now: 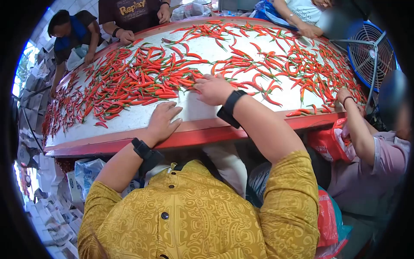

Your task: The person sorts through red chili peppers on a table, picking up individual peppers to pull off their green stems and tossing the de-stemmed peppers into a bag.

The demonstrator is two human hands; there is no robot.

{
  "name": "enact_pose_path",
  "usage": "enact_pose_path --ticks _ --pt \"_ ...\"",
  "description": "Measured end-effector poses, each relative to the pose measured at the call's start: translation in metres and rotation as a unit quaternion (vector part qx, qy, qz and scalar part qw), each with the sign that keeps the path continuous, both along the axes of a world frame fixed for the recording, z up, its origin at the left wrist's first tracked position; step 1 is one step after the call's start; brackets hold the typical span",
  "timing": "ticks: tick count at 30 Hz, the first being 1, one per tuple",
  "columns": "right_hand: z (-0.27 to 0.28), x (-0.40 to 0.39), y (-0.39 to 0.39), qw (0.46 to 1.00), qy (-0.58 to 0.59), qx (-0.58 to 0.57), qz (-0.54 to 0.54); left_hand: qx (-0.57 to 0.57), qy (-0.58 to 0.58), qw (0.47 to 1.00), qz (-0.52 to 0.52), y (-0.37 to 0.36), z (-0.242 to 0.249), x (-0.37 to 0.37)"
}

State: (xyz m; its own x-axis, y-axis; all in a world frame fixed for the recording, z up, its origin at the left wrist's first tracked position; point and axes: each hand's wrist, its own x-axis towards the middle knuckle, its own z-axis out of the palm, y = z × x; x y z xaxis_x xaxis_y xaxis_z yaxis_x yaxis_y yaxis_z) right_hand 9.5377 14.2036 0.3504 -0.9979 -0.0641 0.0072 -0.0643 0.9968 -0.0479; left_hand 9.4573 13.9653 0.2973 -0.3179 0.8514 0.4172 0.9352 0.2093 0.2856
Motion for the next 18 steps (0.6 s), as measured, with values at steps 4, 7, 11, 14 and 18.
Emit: enact_pose_path --ticks 4,7,11,14,18 --pt "0.004 -0.018 0.038 0.99 -0.093 0.005 -0.107 -0.001 -0.004 0.999 0.046 0.015 0.003 0.017" --pt "-0.003 -0.006 0.051 0.996 0.018 0.003 -0.085 0.014 -0.018 0.999 0.033 0.028 0.006 0.026" --pt "-0.002 0.008 0.069 0.998 -0.046 -0.031 -0.017 0.023 -0.023 0.999 0.021 0.048 0.007 0.039" --pt "0.0 0.015 0.087 0.991 -0.032 -0.129 0.03 0.026 -0.034 0.999 0.019 0.062 0.008 0.049" --pt "-0.006 -0.001 0.108 0.993 0.027 -0.093 0.061 0.044 -0.021 0.998 0.025 0.083 0.008 0.061"
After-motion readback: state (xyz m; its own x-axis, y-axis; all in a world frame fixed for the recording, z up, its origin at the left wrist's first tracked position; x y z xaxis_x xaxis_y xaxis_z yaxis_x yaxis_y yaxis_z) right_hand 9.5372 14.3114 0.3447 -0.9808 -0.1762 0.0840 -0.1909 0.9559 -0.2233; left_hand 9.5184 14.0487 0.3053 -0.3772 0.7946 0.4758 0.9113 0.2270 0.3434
